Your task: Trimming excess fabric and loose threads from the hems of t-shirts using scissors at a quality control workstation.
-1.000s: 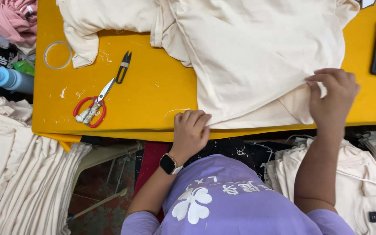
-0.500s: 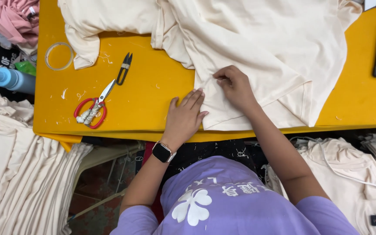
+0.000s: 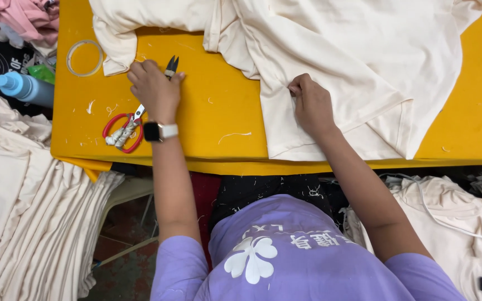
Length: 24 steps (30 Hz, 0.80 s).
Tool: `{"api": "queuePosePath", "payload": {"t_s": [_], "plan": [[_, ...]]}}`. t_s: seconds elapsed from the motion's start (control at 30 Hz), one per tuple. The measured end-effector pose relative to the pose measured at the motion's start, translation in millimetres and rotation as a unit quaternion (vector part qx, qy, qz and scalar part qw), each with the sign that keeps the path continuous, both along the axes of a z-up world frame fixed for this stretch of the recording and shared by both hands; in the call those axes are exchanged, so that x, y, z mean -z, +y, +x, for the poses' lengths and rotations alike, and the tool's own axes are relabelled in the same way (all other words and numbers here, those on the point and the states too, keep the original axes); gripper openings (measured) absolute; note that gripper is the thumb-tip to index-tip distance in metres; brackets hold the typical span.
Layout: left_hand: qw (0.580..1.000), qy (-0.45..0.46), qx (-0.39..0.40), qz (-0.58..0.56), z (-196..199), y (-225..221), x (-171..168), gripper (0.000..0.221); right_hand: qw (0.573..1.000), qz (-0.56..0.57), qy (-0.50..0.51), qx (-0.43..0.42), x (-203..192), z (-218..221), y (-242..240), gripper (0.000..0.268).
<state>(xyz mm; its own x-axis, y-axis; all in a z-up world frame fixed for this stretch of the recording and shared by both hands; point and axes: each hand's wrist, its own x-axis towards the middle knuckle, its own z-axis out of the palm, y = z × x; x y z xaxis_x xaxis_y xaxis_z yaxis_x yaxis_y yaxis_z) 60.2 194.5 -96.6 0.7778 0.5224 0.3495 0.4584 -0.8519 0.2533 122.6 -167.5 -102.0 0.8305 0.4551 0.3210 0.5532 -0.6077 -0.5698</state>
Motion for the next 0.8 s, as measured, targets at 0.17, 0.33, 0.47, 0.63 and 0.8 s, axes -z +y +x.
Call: {"api": "queuePosePath", "payload": {"t_s": [0.17, 0.33, 0.47, 0.63, 0.8], "plan": [[0.968, -0.059, 0.112, -0.215, 15.3, -15.5, -22.2, 0.02, 0.998, 0.064, 0.015, 0.0, 7.4, 6.1, -2.4, 0.007], [0.879, -0.023, 0.32, -0.352, 11.4, -150.3, -47.2, 0.039, 0.998, 0.07, -0.001, -0.002, 11.7, 6.3, -3.2, 0.008], [0.887, 0.094, 0.34, -0.3, 15.2, -173.0, -40.0, 0.029, 0.998, 0.059, -0.017, -0.008, 4.7, 3.3, -1.8, 0.007], [0.917, 0.125, 0.339, -0.171, 15.3, -181.2, -32.6, 0.026, 0.998, 0.057, 0.0, -0.008, 1.6, 2.4, -2.7, 0.008], [0.922, 0.11, 0.36, -0.091, 23.6, -185.7, -17.0, 0.03, 0.998, 0.061, -0.004, -0.006, -2.2, 2.7, -1.4, 0.008]]}}
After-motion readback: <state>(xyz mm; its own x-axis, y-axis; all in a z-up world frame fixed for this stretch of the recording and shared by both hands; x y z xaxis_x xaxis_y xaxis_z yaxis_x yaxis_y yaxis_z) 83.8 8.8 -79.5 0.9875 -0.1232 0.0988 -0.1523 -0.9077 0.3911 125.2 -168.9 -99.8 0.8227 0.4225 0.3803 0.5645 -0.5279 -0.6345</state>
